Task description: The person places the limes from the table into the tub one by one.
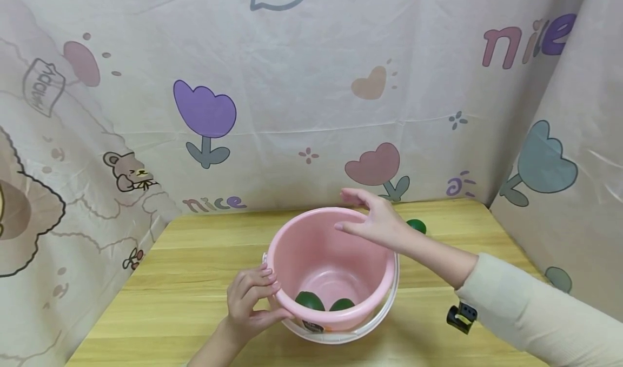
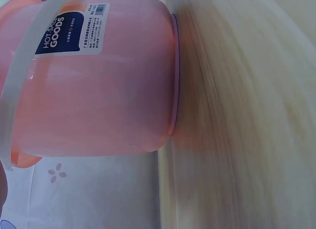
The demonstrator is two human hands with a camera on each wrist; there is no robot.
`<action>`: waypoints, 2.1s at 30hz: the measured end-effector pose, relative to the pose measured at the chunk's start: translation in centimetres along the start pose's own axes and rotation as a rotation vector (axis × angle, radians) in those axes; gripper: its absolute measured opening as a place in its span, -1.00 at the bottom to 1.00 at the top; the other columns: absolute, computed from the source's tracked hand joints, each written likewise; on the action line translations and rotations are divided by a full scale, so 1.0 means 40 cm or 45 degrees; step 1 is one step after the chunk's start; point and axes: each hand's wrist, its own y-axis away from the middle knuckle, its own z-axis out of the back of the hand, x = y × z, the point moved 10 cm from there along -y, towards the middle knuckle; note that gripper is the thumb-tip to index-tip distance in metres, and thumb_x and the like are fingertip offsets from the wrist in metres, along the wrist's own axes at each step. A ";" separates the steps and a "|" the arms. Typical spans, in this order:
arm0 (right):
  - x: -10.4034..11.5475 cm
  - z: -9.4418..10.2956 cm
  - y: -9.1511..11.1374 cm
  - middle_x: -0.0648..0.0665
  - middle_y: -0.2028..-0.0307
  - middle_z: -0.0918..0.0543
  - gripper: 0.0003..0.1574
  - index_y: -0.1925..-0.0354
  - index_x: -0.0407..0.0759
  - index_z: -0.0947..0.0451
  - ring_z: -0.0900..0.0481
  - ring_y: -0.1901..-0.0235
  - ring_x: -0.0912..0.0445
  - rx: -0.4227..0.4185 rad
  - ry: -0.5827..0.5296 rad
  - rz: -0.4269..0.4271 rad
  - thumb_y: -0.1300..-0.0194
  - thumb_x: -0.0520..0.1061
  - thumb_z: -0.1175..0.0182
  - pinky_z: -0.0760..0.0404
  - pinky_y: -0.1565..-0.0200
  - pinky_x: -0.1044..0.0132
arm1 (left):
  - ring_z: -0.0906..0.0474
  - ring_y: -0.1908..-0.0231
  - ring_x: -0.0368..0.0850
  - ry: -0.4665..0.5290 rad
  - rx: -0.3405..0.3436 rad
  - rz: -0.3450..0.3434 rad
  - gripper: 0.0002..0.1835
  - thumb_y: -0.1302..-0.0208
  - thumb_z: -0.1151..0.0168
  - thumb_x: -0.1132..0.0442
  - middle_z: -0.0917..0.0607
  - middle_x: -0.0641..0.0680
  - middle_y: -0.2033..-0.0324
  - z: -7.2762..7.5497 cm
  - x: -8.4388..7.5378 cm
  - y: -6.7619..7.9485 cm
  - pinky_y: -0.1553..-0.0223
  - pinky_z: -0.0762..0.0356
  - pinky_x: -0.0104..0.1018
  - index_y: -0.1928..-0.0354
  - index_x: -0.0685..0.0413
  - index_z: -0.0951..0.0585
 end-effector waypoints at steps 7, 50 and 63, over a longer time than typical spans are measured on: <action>-0.022 0.012 -0.002 -0.22 -0.12 -0.55 -0.24 -0.21 -0.26 -0.37 -0.50 -0.14 -0.06 -0.024 -0.023 -0.039 -0.08 -0.14 -0.41 -0.50 -0.20 0.23 | -0.53 0.46 0.00 -0.004 -0.001 -0.009 -0.46 -0.04 -0.34 -0.19 -0.60 0.10 0.56 0.000 0.000 0.006 0.33 -0.68 -0.25 0.56 0.21 -0.55; -0.071 0.087 0.006 -0.26 -0.15 -0.53 -0.25 -0.24 -0.23 -0.34 -0.47 -0.17 -0.12 -0.110 0.069 -0.152 -0.14 -0.07 -0.36 -0.44 -0.23 0.02 | -0.54 0.46 -0.01 0.004 -0.007 0.006 -0.46 -0.02 -0.36 -0.19 -0.59 0.10 0.55 0.001 0.001 0.007 0.31 -0.68 -0.25 0.56 0.22 -0.55; -0.101 0.100 0.015 -0.31 -0.19 -0.47 -0.20 -0.27 -0.27 -0.29 -0.42 -0.20 -0.17 -0.126 0.101 -0.197 -0.16 -0.03 -0.34 -0.39 -0.26 -0.09 | -0.54 0.46 0.00 0.010 0.001 0.007 -0.46 -0.04 -0.35 -0.18 -0.59 0.10 0.56 -0.001 0.001 0.008 0.32 -0.68 -0.24 0.56 0.22 -0.55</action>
